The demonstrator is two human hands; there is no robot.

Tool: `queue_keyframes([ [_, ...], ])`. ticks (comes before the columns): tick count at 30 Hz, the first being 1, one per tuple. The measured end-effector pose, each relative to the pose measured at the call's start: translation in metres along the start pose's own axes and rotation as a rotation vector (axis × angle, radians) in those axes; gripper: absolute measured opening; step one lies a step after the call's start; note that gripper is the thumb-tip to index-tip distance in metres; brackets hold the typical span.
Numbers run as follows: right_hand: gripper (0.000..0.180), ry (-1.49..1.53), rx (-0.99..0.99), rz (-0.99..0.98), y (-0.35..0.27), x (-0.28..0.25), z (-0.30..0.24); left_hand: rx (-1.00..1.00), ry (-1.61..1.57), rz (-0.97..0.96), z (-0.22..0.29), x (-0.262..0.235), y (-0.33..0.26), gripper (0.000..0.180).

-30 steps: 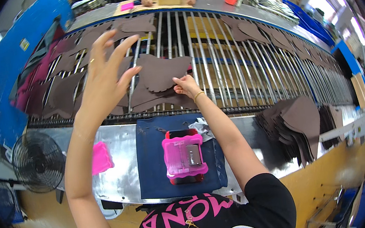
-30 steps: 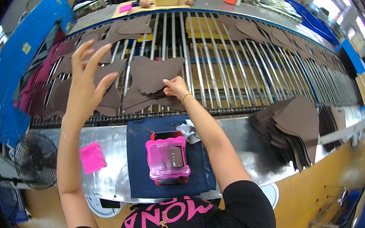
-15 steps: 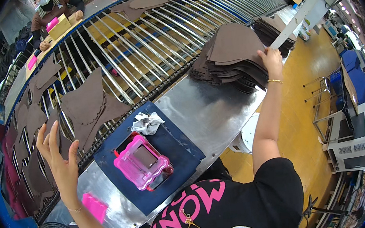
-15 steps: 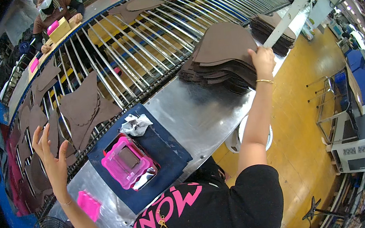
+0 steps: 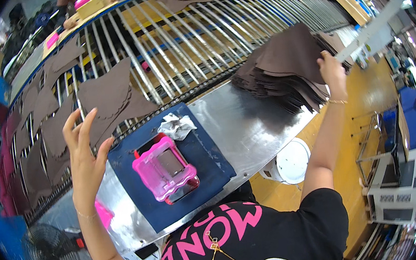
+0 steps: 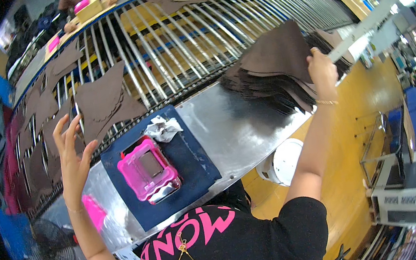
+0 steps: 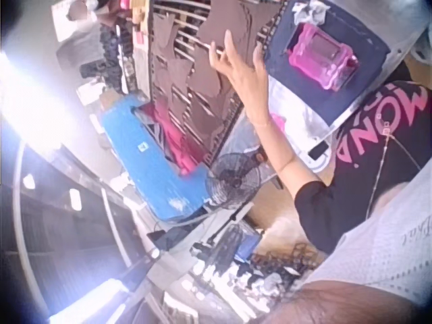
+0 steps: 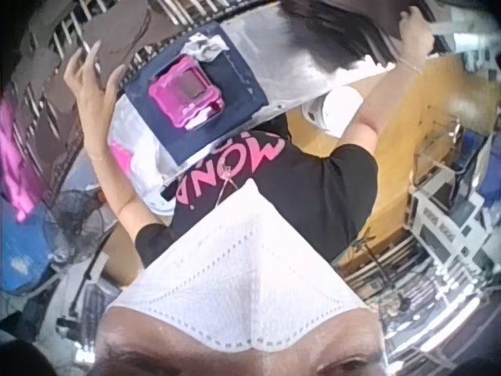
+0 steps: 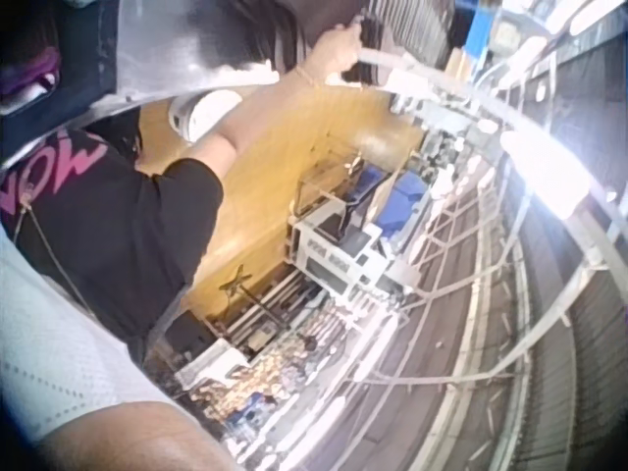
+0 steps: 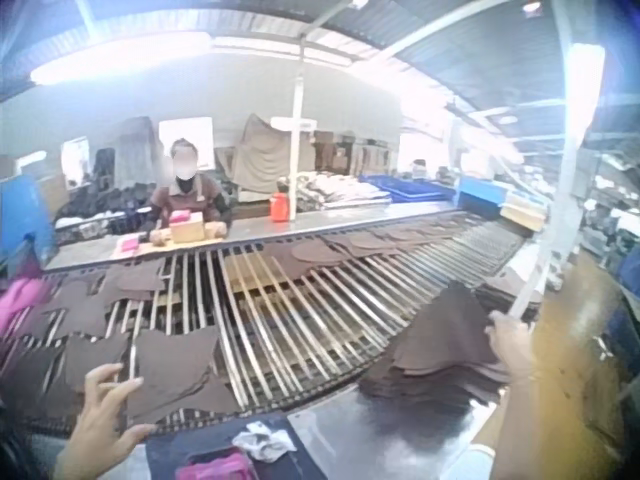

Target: The person repeatedly picks up brown fabric pieces from a conveyor belt, briefly inspects them, and places them into a stack on the right side of the workstation. The person handles the pieces one at a time throughout the clip.

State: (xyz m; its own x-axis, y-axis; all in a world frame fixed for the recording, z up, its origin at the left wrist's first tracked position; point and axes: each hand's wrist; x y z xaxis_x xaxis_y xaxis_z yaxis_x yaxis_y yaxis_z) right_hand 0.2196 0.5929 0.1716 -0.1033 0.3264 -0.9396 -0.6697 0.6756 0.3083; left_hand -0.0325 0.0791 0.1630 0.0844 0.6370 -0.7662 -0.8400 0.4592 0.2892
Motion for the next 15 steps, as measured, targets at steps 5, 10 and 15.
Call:
queue_keyframes([
  [5,0.028,0.521,-0.413,0.427,-0.027,-0.090,-0.074,0.002,-0.166,-0.088,0.013,0.003,0.003,0.062],
  [10,0.017,1.491,-0.497,0.412,-0.049,-0.084,-0.183,-0.175,-0.627,-0.184,0.008,0.006,0.003,0.055],
  [15,0.029,1.706,-0.692,-0.117,-0.097,-0.055,-0.276,-0.423,-0.741,-0.160,-0.016,-0.049,-0.029,0.025],
])
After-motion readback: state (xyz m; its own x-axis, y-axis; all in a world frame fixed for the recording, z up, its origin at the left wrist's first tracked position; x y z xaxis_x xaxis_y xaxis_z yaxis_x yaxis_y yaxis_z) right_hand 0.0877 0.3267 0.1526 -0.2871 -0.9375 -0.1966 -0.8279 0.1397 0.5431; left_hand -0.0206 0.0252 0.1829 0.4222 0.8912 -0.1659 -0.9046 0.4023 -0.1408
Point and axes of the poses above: each hand's wrist, its own y-axis towards the middle knuckle, its own x-axis out of the palm, z = x × y, and after that the axes turned 15 degrees about -x, right-handed
